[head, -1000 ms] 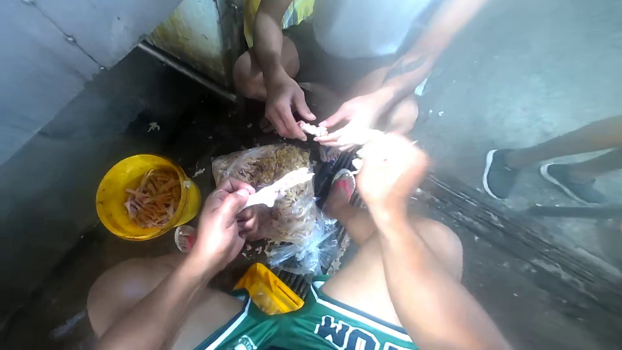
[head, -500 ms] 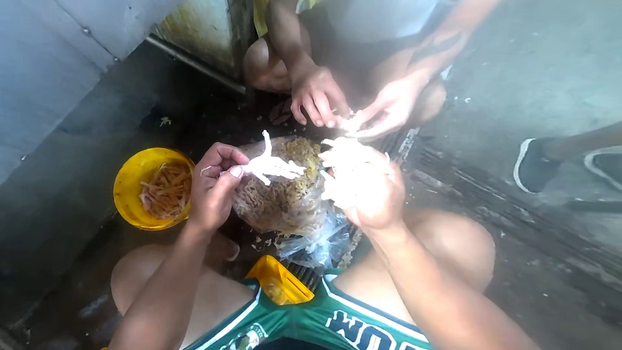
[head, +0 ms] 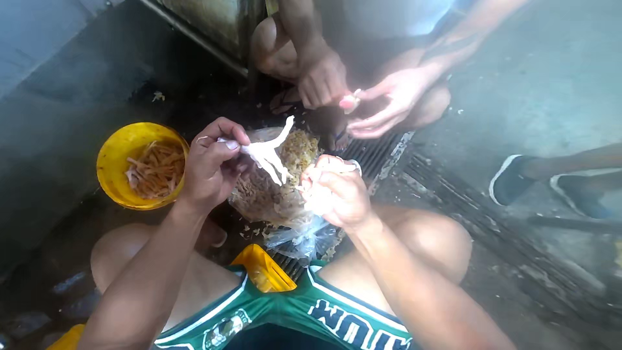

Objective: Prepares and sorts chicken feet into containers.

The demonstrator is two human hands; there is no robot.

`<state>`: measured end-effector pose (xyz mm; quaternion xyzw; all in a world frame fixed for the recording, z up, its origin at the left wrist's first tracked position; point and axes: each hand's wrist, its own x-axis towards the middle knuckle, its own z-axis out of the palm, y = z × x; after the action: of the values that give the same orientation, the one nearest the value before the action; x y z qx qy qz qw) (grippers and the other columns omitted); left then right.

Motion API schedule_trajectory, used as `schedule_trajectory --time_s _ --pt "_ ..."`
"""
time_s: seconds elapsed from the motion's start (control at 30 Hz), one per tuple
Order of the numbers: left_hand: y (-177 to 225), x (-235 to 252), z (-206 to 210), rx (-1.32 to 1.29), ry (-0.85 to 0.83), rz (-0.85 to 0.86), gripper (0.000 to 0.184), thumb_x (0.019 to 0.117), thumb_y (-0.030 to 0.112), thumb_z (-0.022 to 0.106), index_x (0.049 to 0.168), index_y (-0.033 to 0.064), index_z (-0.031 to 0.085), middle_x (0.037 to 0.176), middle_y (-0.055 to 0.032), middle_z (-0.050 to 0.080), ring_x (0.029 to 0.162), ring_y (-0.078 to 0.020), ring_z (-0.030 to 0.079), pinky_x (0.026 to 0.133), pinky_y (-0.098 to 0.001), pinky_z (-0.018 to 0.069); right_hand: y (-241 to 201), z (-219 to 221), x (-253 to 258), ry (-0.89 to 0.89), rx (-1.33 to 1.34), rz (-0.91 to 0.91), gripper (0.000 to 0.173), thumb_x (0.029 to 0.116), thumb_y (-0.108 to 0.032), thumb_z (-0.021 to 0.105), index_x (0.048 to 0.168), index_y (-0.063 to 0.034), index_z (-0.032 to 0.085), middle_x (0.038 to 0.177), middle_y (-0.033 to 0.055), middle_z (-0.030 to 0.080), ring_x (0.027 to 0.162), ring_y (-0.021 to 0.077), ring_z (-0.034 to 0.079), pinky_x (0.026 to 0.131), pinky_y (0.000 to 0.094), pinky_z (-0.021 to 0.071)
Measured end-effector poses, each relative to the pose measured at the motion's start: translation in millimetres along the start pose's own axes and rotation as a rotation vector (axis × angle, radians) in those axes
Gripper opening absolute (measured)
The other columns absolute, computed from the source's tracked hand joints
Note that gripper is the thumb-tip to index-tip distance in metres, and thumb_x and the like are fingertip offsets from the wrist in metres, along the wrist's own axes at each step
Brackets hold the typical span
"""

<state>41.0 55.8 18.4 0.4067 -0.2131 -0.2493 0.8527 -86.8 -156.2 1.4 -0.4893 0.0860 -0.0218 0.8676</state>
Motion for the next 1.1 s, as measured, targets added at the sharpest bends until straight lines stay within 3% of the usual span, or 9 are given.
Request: schedule_trajectory --time_s 0.1,0.17,0.27,0.37,0.53,0.63,0.73,0.8,1.1 --pt "-4.9 1.3 -2.1 -0.023 0.01 -0.048 0.012 0.0962 0.015 0.055 0.095 0.0189 0.066 0.087 0.0006 0.063 0.06 -0.0059 0.055 0.053 -0.0203 0.0498 0.8 4.0 2.1 -0.052 -0.03 0.077 0.025 0.0917 -0.005 0.058 0.115 -0.0129 0.06 0.077 0.0052 0.063 0.061 0.0121 0.063 0.056 0.0273 0.0564" --pt "-10.1 2.0 -3.3 -0.04 0.013 -0.069 0.014 0.0968 0.014 0.053 0.094 0.0182 0.066 0.086 0.0001 0.063 0.059 -0.0062 0.056 0.053 -0.0208 0.0509 1.6 5.4 3.1 -0.094 -0.059 0.112 0.032 0.0968 -0.011 0.055 0.128 -0.0115 0.062 0.08 0.0041 0.064 0.064 0.0104 0.063 0.06 0.0271 0.0578" --pt "-17.8 2.9 -4.2 -0.049 0.014 -0.109 0.015 0.0965 0.013 0.051 0.093 0.0167 0.065 0.084 -0.0001 0.064 0.058 -0.0063 0.056 0.052 -0.0209 0.0506 8.0 8.9 4.1 -0.144 -0.12 0.124 0.029 0.1058 -0.03 0.054 0.115 -0.0088 0.071 0.08 0.0039 0.067 0.067 0.0093 0.064 0.063 0.0262 0.0579" --pt "-24.9 2.9 -3.8 -0.022 -0.021 -0.134 0.015 0.0959 0.013 0.052 0.092 0.0168 0.066 0.081 0.0008 0.063 0.057 -0.0058 0.055 0.05 -0.0206 0.0483 16.4 10.3 5.5 -0.177 -0.202 0.164 0.032 0.1029 -0.037 0.061 0.104 -0.0066 0.069 0.083 0.0061 0.066 0.069 0.0111 0.063 0.064 0.027 0.0564" --pt "-25.7 0.8 5.6 0.052 0.077 -0.145 0.02 0.0985 0.014 0.047 0.089 0.0159 0.065 0.068 0.0022 0.061 0.049 -0.0041 0.051 0.045 -0.0184 0.0445 20.3 12.1 5.4 -0.173 -0.248 0.16 0.023 0.1049 -0.026 0.056 0.098 -0.0063 0.066 0.079 0.005 0.062 0.068 0.0107 0.06 0.064 0.0262 0.0545" --pt "-23.4 -1.1 20.3 0.119 0.207 -0.183 0.013 0.1035 0.017 0.056 0.092 0.0126 0.062 0.067 -0.0003 0.054 0.046 -0.0048 0.043 0.041 -0.0174 0.039 22.0 12.3 4.6 -0.111 -0.187 0.211 0.021 0.1043 -0.02 0.055 0.102 -0.004 0.068 0.085 0.0068 0.067 0.072 0.0101 0.062 0.066 0.0256 0.0556" --pt "-23.6 -1.4 19.1 0.153 0.175 -0.173 0.015 0.1054 0.021 0.056 0.096 0.0113 0.062 0.067 -0.0023 0.052 0.044 -0.0062 0.041 0.039 -0.0183 0.0383 18.6 9.4 4.6 -0.042 -0.045 0.301 0.023 0.1035 -0.016 0.05 0.107 -0.004 0.069 0.092 0.0091 0.068 0.071 0.0107 0.064 0.063 0.0256 0.0568" --pt "-21.0 -1.9 15.6 0.185 0.134 -0.159 0.018 0.1073 0.024 0.053 0.097 0.0115 0.061 0.071 -0.0035 0.054 0.045 -0.0071 0.042 0.04 -0.0186 0.0397 14.3 8.4 5.3 -0.017 -0.006 0.305 0.023 0.1034 -0.013 0.049 0.107 -0.0029 0.069 0.084 0.0088 0.068 0.067 0.0119 0.065 0.06 0.0277 0.0581" --pt "-19.4 0.4 15.0 0.175 0.126 -0.124 0.017 0.1071 0.02 0.052 0.098 0.0087 0.062 0.072 -0.0038 0.055 0.048 -0.0072 0.044 0.043 -0.0185 0.0413 13.0 14.0 5.4 -0.054 -0.29 0.273 0.024 0.0938 -0.007 0.04 0.086 -0.0071 0.063 0.078 0.0024 0.062 0.067 0.0103 0.06 0.06 0.0272 0.0536"
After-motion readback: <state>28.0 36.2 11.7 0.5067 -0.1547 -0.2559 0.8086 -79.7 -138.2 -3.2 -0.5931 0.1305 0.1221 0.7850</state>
